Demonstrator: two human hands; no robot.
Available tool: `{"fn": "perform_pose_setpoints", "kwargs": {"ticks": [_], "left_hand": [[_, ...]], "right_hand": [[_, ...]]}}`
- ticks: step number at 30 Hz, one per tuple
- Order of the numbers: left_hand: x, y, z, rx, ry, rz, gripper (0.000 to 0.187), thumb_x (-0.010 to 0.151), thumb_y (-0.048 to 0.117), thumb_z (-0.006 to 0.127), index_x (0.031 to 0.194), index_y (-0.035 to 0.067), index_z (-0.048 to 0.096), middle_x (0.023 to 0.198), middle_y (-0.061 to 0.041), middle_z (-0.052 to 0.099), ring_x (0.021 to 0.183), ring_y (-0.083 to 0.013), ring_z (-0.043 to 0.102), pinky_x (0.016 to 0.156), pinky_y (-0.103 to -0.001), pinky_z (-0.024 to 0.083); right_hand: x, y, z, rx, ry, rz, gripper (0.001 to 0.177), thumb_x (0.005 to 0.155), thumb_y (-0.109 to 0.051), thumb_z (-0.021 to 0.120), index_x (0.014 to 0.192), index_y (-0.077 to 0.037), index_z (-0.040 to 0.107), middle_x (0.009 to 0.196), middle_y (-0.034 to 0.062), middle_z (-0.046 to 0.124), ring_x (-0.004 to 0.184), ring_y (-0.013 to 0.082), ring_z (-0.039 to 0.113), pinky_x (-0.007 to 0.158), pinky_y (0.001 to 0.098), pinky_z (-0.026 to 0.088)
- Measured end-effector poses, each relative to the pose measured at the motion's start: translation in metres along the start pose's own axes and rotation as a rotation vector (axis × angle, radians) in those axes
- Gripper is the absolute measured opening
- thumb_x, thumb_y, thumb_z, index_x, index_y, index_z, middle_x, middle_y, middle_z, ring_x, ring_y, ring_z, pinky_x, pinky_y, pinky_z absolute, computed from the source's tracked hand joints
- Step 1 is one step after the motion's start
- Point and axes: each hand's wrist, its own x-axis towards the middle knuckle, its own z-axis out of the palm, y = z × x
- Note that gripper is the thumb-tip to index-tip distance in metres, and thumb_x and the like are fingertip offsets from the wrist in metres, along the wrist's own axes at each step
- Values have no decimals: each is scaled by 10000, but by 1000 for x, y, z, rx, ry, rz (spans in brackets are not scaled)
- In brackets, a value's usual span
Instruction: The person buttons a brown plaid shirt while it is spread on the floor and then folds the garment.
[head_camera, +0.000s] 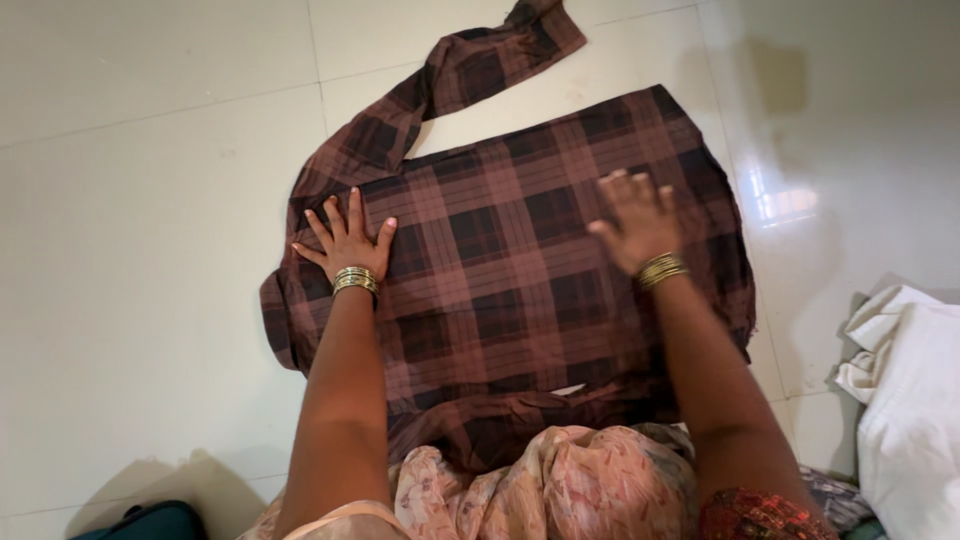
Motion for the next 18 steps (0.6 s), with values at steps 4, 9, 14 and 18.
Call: {"fn": "perform_pose_setpoints", "kwargs": {"ticks": [4,9,14,18], "left_hand": [[3,-5,6,-42,20,17,926,812,929,217,1606,468,95,1727,-13,34,1569,-337,-96,1150,-738,-111],[-13,-10,5,-162,105,119,906,840,869,242,1620,432,97,1723,-34,32,1578,-304,-88,1110,-746,-163],[-110,-14,27,5,271,409,884,899,844,283,1630,369,133,1730,-53,84,1583,-300,7,1142,-723,-154],[-177,-18,44,85,81,436,933,822,882,317,1602,423,92,1695,-10,51,1549,-327,-25,1097,-748,-137]], "right_hand": [[-7,69,-2,172,149,196,823,984,-716,231,1652,-248,116,1732,-6,9,1592,226,-1,1260,513,-37],[-6,60,-20,158,111,339,817,962,-687,249,1652,-278,91,1725,-39,21,1592,240,23,1268,522,-35],[-39,-64,-48,-167,214,219,861,955,-664,354,1620,-187,85,1707,119,49,1541,333,25,1168,675,53],[-130,-178,-16,94,-27,-412,836,936,-670,458,1611,-254,191,1706,102,94,1568,333,28,1193,635,-34]]}}
